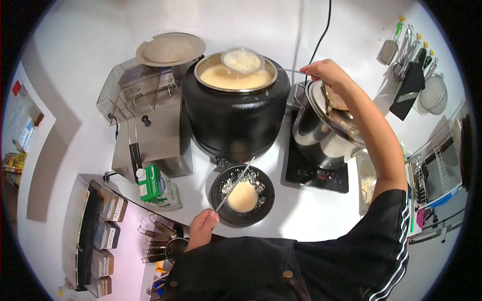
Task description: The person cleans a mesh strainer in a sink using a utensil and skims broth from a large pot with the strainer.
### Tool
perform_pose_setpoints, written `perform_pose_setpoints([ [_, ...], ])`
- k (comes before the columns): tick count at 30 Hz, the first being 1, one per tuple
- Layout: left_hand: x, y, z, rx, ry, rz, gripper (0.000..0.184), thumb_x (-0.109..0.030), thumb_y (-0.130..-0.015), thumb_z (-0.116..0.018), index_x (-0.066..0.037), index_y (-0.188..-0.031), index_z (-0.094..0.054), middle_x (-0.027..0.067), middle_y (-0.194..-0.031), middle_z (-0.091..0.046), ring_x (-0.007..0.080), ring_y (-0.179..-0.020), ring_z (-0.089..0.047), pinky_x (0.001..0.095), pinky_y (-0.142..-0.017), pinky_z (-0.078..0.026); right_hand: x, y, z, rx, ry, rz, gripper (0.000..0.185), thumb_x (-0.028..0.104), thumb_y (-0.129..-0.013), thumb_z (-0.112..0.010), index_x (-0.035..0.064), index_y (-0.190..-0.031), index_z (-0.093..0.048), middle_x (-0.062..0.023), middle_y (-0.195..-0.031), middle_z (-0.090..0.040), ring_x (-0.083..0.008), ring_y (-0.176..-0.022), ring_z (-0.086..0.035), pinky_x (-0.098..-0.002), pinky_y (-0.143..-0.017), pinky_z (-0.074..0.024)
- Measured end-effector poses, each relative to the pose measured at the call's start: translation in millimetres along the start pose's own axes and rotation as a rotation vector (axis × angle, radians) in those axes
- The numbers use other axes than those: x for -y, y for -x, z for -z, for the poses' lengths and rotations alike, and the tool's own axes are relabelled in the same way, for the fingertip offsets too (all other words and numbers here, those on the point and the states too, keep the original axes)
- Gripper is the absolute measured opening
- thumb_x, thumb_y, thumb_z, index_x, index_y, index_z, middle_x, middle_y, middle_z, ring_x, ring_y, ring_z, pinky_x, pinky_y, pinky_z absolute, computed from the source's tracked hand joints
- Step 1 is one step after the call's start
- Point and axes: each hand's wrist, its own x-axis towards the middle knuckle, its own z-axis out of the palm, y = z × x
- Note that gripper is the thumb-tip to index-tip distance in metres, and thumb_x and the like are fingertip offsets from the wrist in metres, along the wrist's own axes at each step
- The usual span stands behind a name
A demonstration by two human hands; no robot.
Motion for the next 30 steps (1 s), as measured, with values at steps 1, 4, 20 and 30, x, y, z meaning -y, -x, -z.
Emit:
perform_pose_setpoints([
  [1, -1.3, 5.5, -2.2, -0.007, -0.022, -0.014, 0.027, -0.024, -0.089, -0.041, -0.006, -0.071, -0.049, -0.0085, -0.053, -0.028, 0.0015, -0.049, -0.024, 0.0186, -0.045, -0.018, -6.3, 3.3, -3.8, 0.006, 0.008, -0.015, 0.022, 0.012, -0.067, -0.055, 0.0065, -0.085, -0.066, 0.0001, -0.063, -0.052, -0.0062, -0.056, -0.041, -0.0202, -0.041, -0.0215],
  [4, 2.8, 22.0, -6.6, -0.048, 0.051, 0.041, 0.028, -0.025, -0.089, -0.042, -0.005, -0.071, -0.048, -0.0086, -0.053, -0.028, 0.0012, -0.048, -0.023, 0.0185, -0.044, -0.018, -6.7, 16.0, 1.1, 0.008, 0.004, -0.011, 0.022, 0.012, -0.068, -0.055, 0.0074, -0.085, -0.066, 0.0007, -0.063, -0.053, -0.0064, -0.057, -0.042, -0.0206, -0.042, -0.0216],
  [20, 44.7, 82.3, -35.9, -0.292, 0.087, -0.027, 0.024, -0.02, -0.089, -0.041, -0.003, -0.08, -0.055, -0.0091, -0.051, -0.03, 0.0, -0.045, -0.024, 0.0179, -0.041, -0.016, -25.4, 12.4, 7.5, 0.007, -0.18, 0.008, 0.013, 0.02, -0.07, -0.062, 0.007, -0.07, -0.065, -0.0014, -0.059, -0.051, -0.0093, -0.048, -0.036, -0.0261, -0.045, -0.0267],
  [30, 54.9, 85.8, -34.7, -0.205, 0.101, -0.047, 0.02, -0.017, -0.088, -0.043, -0.003, -0.088, -0.056, -0.0097, -0.053, -0.03, -0.0001, -0.045, -0.024, 0.0166, -0.041, -0.016, -8.3, 70.1, -24.7, -0.104, -0.247, -0.052, 0.015, 0.009, -0.068, -0.064, -0.0011, -0.059, -0.058, -0.0051, -0.057, -0.052, -0.012, -0.052, -0.046, -0.0249, -0.049, -0.0367],
])
